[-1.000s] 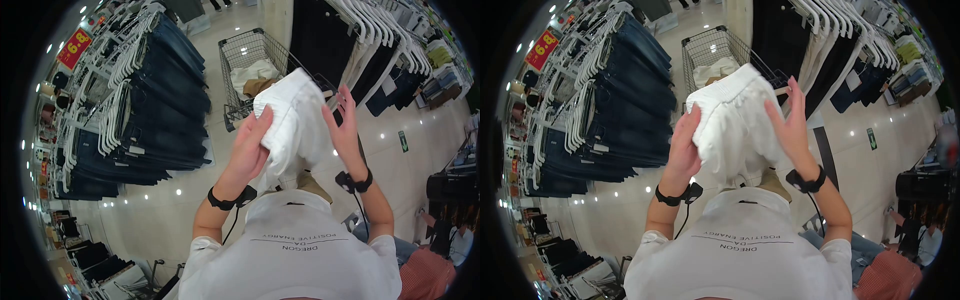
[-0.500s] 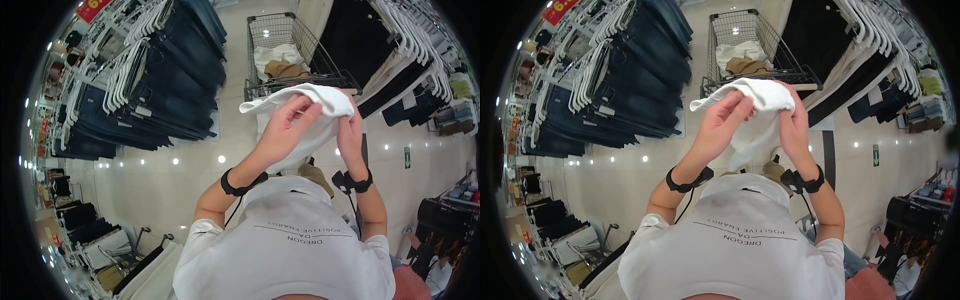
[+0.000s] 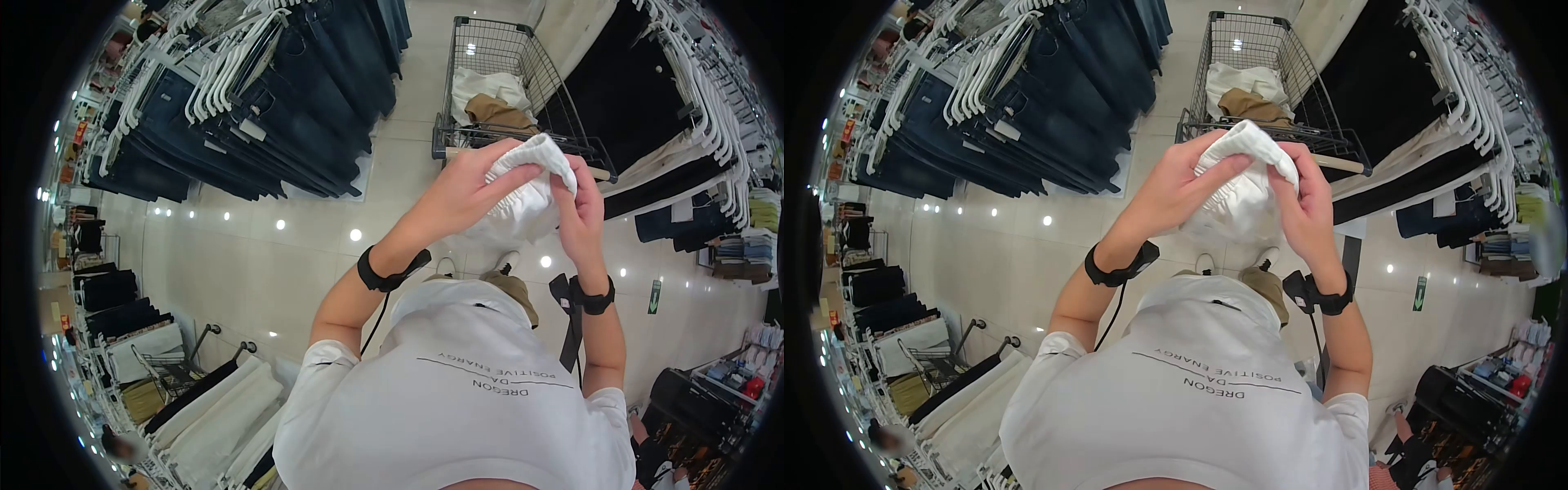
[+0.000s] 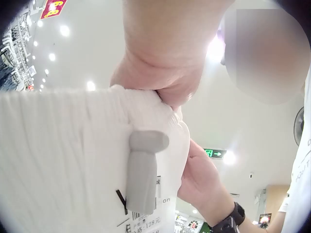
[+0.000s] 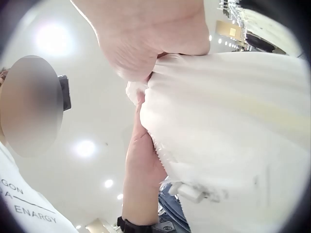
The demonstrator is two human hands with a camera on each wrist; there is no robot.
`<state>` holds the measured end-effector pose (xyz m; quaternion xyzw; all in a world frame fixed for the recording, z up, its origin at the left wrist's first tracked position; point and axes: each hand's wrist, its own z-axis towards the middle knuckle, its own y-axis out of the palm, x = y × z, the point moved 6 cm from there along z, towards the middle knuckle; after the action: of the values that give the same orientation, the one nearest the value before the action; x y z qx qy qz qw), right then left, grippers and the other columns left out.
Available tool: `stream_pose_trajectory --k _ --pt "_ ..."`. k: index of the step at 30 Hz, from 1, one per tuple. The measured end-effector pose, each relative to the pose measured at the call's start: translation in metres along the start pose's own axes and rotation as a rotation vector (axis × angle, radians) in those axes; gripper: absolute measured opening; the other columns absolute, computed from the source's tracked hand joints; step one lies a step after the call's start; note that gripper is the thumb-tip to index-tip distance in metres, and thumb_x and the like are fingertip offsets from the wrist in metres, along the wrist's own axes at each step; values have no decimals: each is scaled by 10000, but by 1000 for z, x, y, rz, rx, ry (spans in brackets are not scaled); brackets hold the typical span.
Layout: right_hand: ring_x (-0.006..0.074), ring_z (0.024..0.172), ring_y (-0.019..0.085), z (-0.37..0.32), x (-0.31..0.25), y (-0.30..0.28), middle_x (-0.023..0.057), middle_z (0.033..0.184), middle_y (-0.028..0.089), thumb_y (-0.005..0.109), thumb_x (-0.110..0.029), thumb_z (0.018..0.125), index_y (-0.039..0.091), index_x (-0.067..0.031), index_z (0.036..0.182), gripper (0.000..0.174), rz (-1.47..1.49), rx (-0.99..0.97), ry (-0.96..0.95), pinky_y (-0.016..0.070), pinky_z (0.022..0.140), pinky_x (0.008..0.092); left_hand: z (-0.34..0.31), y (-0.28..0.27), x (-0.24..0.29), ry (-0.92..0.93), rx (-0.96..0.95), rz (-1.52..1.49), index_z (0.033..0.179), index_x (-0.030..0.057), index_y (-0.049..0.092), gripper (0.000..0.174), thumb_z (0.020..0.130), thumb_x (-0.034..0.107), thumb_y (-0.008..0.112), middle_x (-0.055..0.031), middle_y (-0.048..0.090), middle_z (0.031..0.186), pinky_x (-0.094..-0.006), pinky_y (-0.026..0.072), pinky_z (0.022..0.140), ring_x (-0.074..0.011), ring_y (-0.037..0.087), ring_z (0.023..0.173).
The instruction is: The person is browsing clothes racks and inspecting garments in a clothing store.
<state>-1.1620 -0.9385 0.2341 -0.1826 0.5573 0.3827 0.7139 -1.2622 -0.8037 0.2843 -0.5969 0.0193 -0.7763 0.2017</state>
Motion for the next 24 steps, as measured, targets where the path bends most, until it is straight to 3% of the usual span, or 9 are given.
stream_pose_trajectory --k 2,4,7,10,13,17,19,23,24 --pt "16 951 518 0 6 -6 -35 1046 604 551 -5 1018 613 2 1241 232 -22 -18 1 412 818 182 2 1 10 -23 6 -11 1217 7 663 263 1027 188 649 -90 726 993 -293 517 817 -147 668 890" --pt "21 948 523 -1 13 -10 -28 1050 609 561 0 1004 618 6 1240 243 -47 -18 5 419 821 186 4 1 15 -112 89 -128 1142 -7 695 234 1040 196 637 -67 717 924 -264 504 751 -89 633 827" --pt "48 938 553 -3 29 -17 -2 1055 651 571 18 964 634 24 1223 266 -113 -1 20 451 815 221 8 4 28 -35 119 -117 1143 -6 705 236 1042 197 640 -40 701 880 -235 485 691 -48 606 780" --pt "123 936 647 -9 88 -24 72 1000 745 552 23 912 679 35 1148 268 -241 2 100 510 818 308 12 -1 49 84 183 -146 1161 0 710 243 1045 203 645 -12 692 876 -222 470 664 -37 580 754" --pt "137 890 656 -21 132 -29 76 925 743 560 0 897 698 40 1085 236 -327 -11 134 519 801 320 13 -9 66 100 278 -298 1146 1 716 251 1044 222 658 14 679 876 -213 459 662 -29 547 752" --pt "146 803 626 -44 188 -40 85 839 717 567 -30 889 695 59 1031 210 -363 -33 261 513 752 343 14 -33 75 127 383 -162 1118 -11 719 294 1035 268 683 43 665 862 -195 443 653 -14 549 774" --pt "142 786 611 -53 197 -44 86 813 702 576 -37 889 692 60 1014 196 -350 -31 358 505 737 343 18 -45 91 164 469 -279 1077 -6 723 286 1039 274 679 47 666 875 -184 431 697 -4 533 808" --pt "172 805 628 -71 232 -62 102 864 709 606 -53 877 676 58 1045 213 -433 -101 486 514 767 357 19 -78 97 323 608 -205 1172 -13 696 316 1066 277 630 -3 719 1006 -203 485 793 -36 620 881" --pt "164 787 616 -75 239 -67 99 848 702 611 -53 875 678 60 1026 200 -437 -111 482 510 757 353 17 -92 96 285 607 -102 1206 0 662 408 1080 379 579 -47 715 1091 -246 529 831 -95 673 935"
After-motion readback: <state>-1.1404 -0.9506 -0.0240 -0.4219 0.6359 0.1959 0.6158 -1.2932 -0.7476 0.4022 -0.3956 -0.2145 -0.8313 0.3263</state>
